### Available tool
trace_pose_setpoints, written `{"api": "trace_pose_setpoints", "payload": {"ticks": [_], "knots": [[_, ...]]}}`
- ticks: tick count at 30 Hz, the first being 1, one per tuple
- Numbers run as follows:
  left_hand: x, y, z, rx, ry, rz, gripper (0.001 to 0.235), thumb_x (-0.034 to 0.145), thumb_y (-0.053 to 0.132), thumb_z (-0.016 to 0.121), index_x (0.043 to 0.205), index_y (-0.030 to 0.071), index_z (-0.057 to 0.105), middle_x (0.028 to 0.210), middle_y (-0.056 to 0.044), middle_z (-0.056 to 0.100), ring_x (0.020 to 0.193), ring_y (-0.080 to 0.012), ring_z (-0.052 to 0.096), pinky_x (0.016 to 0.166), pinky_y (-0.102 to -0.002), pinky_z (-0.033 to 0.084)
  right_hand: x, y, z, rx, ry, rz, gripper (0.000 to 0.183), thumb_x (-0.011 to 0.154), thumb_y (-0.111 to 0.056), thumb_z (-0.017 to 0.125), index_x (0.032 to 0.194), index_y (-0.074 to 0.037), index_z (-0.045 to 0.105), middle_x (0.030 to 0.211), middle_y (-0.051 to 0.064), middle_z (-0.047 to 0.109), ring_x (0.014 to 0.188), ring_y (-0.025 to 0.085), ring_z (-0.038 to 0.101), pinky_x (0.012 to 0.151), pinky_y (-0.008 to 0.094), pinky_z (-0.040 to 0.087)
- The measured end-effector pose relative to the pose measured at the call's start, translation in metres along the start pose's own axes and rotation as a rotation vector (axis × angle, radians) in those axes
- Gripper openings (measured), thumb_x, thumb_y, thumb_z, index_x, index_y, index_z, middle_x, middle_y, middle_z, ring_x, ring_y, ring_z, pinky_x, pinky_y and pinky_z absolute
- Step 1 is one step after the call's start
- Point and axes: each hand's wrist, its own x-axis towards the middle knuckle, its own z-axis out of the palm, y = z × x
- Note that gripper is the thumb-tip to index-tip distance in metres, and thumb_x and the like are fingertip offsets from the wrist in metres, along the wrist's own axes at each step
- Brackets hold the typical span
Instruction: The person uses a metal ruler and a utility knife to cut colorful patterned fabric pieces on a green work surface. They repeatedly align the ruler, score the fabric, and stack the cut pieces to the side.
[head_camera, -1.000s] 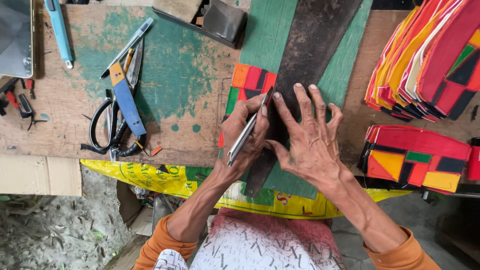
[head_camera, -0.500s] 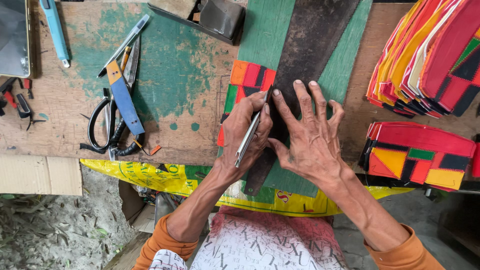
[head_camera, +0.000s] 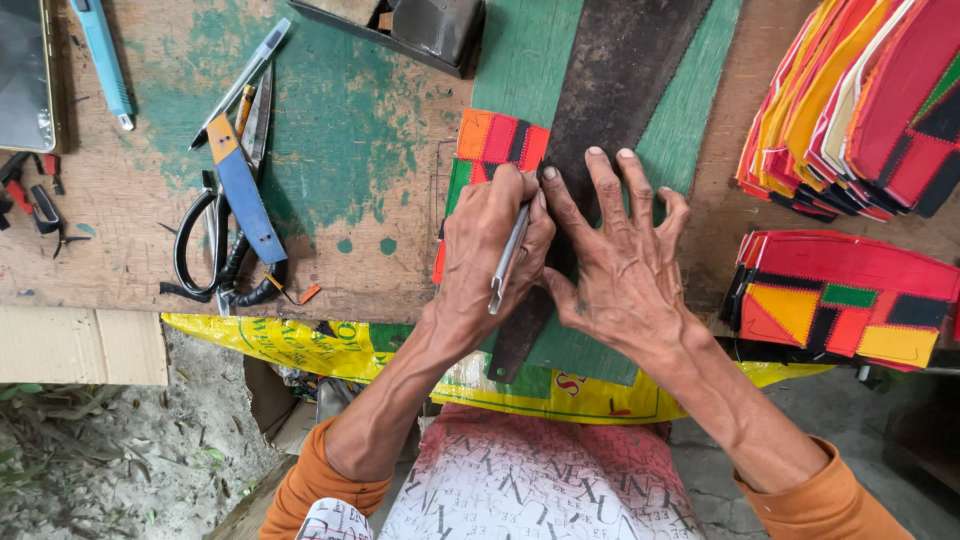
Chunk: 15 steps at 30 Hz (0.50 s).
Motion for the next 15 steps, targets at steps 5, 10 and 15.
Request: {"api": "trace_pose_setpoints", "payload": {"ticks": [5, 10, 15], "knots": [[0.0031, -0.0005, -0.0029, 0.006, -0.043, 0.016, 0.014, 0.1, 0.008, 0.063, 0.099, 0.004, 0.05, 0.084, -0.015, 0.059, 0.081, -0.0369, 0.059, 0.077, -0.048, 0.044, 0.0018, -0.0023, -0.0022, 0.001, -0.005, 0.0, 0.097, 0.07, -0.042, 0.083, 0.155, -0.017, 0.043, 0.156, 0.023, 0.031, 0.145, 0.044, 0.025, 0.104, 0.071, 0.027], [0.0022, -0.0006, -0.0045, 0.009, -0.06, 0.024, 0.014, 0.099, 0.008, 0.064, 0.1, 0.004, 0.05, 0.085, -0.015, 0.06, 0.082, -0.0377, 0.058, 0.077, -0.048, 0.045, 0.0016, -0.0016, -0.0026, -0.013, -0.02, 0.006, 0.096, 0.069, -0.041, 0.082, 0.154, -0.016, 0.044, 0.156, 0.023, 0.031, 0.145, 0.045, 0.026, 0.104, 0.071, 0.028], [-0.0028, 0.0019, -0.0088, 0.002, -0.092, 0.024, 0.015, 0.099, 0.007, 0.064, 0.099, 0.004, 0.05, 0.084, -0.015, 0.059, 0.082, -0.0369, 0.058, 0.078, -0.048, 0.044, -0.001, -0.0019, -0.0022, -0.009, -0.002, -0.005, 0.094, 0.073, -0.04, 0.082, 0.156, -0.015, 0.044, 0.157, 0.024, 0.032, 0.146, 0.044, 0.027, 0.105, 0.07, 0.029]]}}
